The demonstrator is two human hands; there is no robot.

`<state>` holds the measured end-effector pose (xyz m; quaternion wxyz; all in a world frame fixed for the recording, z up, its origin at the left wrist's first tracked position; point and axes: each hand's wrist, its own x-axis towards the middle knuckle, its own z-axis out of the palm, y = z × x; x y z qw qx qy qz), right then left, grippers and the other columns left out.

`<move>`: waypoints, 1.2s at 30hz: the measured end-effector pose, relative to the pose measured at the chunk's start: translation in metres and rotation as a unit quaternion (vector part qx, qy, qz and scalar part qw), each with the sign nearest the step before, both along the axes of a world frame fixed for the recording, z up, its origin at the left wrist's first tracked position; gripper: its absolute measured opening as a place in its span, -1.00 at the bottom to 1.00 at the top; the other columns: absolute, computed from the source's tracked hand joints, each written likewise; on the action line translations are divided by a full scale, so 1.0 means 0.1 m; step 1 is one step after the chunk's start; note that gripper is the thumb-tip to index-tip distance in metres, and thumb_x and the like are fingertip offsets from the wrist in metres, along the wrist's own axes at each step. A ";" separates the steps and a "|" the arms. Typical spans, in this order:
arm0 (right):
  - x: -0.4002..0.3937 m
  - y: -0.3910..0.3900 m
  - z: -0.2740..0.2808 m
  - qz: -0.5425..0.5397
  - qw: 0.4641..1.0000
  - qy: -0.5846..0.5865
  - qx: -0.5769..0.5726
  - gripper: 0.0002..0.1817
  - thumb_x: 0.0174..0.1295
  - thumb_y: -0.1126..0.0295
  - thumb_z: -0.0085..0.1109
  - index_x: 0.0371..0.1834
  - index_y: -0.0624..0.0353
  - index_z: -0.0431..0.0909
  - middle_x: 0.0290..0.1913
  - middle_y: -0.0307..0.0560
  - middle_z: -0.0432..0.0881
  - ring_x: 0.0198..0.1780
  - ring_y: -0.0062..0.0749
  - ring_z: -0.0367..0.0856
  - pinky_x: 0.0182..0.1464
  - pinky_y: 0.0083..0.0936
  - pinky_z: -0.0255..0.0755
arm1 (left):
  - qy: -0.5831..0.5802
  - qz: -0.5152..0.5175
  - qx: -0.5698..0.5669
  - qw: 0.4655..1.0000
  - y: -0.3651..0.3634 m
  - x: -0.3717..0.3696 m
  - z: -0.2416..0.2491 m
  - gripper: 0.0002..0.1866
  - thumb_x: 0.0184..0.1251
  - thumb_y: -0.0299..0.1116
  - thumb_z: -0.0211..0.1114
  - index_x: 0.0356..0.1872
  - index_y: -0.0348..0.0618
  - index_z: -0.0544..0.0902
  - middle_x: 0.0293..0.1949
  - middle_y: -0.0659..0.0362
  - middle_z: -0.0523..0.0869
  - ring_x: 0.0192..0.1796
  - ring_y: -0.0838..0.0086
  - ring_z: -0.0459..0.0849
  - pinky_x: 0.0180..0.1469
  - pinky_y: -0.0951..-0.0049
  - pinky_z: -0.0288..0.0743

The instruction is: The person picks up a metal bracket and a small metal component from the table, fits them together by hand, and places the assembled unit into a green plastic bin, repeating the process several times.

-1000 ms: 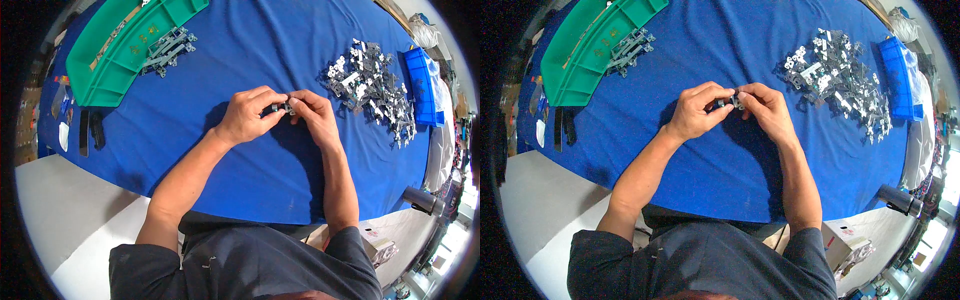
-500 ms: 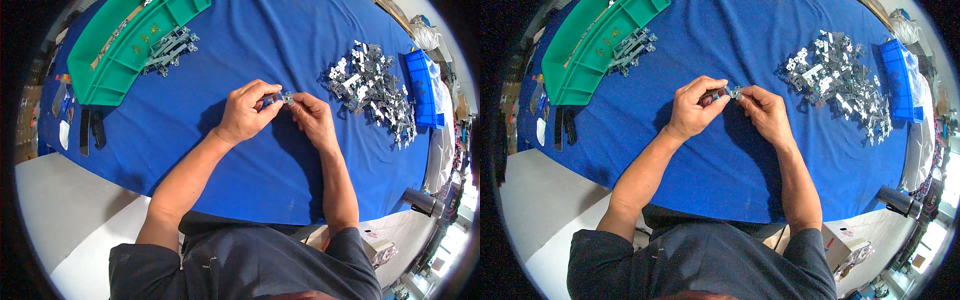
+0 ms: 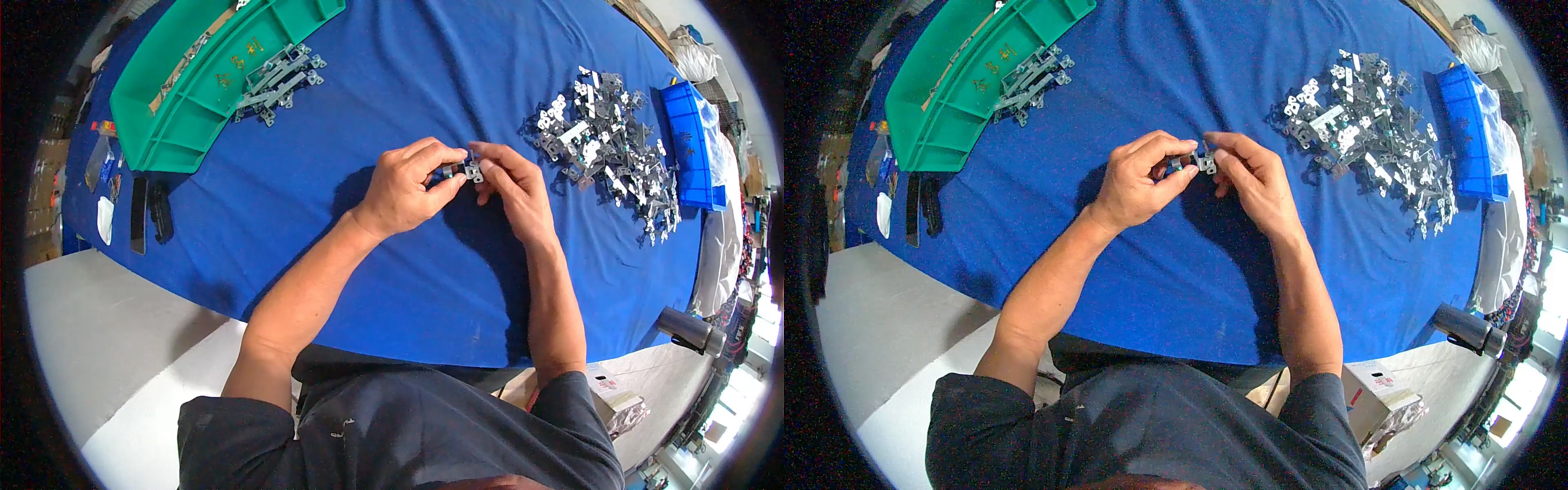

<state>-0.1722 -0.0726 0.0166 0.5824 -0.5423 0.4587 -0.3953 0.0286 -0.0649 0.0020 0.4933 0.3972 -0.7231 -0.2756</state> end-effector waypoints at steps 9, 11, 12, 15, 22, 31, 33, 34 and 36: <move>-0.06 -0.01 -0.07 -0.059 0.996 -0.061 0.013 -0.78 0.54 0.32 0.14 -0.03 0.25 0.66 -0.35 -0.24 0.67 -0.44 -0.68 0.53 -0.43 -0.71 0.38 | -0.013 -0.030 -0.013 0.999 0.00 -0.01 0.02 -0.72 0.17 -0.53 0.51 -0.08 -0.20 0.72 -0.36 0.19 0.71 -0.46 0.55 0.60 -0.43 0.49 0.47; -0.03 -0.01 -0.02 -0.060 0.998 -0.025 0.024 -0.79 0.53 0.32 0.16 -0.06 0.25 0.67 -0.35 -0.24 0.69 -0.44 -0.69 0.53 -0.43 -0.71 0.38 | 0.004 0.034 0.029 0.999 0.00 0.00 0.05 -0.74 0.18 -0.52 0.51 -0.09 -0.21 0.73 -0.35 0.18 0.72 -0.43 0.57 0.62 -0.41 0.49 0.48; -0.01 0.01 0.01 -0.044 0.998 0.025 0.022 -0.79 0.52 0.32 0.17 -0.06 0.25 0.67 -0.35 -0.24 0.69 -0.44 -0.69 0.53 -0.43 -0.69 0.38 | 0.013 0.066 0.050 0.996 0.00 0.01 0.06 -0.74 0.19 -0.52 0.51 -0.09 -0.22 0.73 -0.35 0.17 0.72 -0.42 0.57 0.63 -0.40 0.49 0.48; -0.01 0.03 -0.04 0.004 0.993 0.114 -0.038 -0.80 0.49 0.34 0.21 -0.09 0.26 0.69 -0.36 -0.26 0.71 -0.43 -0.69 0.52 -0.41 -0.61 0.41 | 0.022 0.106 0.041 0.993 -0.01 0.00 0.04 -0.75 0.21 -0.50 0.51 -0.09 -0.23 0.73 -0.34 0.17 0.73 -0.41 0.61 0.62 -0.40 0.51 0.48; -0.01 0.03 -0.06 0.009 0.986 0.152 -0.073 -0.83 0.45 0.39 0.26 -0.07 0.28 0.67 -0.39 -0.24 0.69 -0.41 -0.68 0.53 -0.38 -0.59 0.44 | -0.006 0.083 0.028 0.996 -0.02 -0.01 0.05 -0.75 0.24 -0.49 0.49 -0.07 -0.24 0.73 -0.32 0.16 0.72 -0.45 0.56 0.61 -0.41 0.49 0.49; 0.00 0.03 -0.09 -0.001 0.994 0.089 -0.056 -0.82 0.46 0.41 0.25 0.01 0.26 0.62 -0.32 -0.26 0.63 -0.40 -0.69 0.54 -0.40 -0.65 0.41 | -0.021 0.030 0.001 0.999 0.00 -0.04 -0.02 -0.76 0.27 -0.50 0.47 -0.05 -0.26 0.72 -0.31 0.14 0.71 -0.47 0.54 0.58 -0.43 0.48 0.46; -0.01 0.03 -0.11 -0.017 0.992 0.104 -0.067 -0.82 0.47 0.40 0.24 0.01 0.25 0.62 -0.35 -0.29 0.60 -0.42 -0.70 0.51 -0.41 -0.66 0.39 | -0.022 0.027 0.000 0.999 -0.01 -0.04 -0.02 -0.75 0.27 -0.50 0.47 -0.04 -0.26 0.72 -0.31 0.14 0.71 -0.47 0.54 0.58 -0.43 0.48 0.46; -0.01 0.03 -0.14 -0.038 0.991 0.092 -0.083 -0.83 0.48 0.39 0.23 0.00 0.24 0.62 -0.37 -0.31 0.58 -0.43 -0.71 0.49 -0.42 -0.67 0.37 | -0.022 0.025 0.000 0.999 -0.01 -0.04 -0.02 -0.75 0.27 -0.49 0.48 -0.04 -0.26 0.72 -0.31 0.14 0.71 -0.47 0.54 0.58 -0.43 0.48 0.46; 0.02 0.04 -0.04 -0.085 0.996 -0.002 -0.017 -0.84 0.51 0.34 0.20 -0.07 0.20 0.63 -0.44 -0.36 0.53 -0.48 -0.76 0.42 -0.45 -0.71 0.32 | -0.028 0.021 0.000 0.999 0.00 -0.03 0.00 -0.75 0.27 -0.49 0.48 -0.04 -0.26 0.72 -0.31 0.14 0.72 -0.46 0.55 0.59 -0.41 0.49 0.48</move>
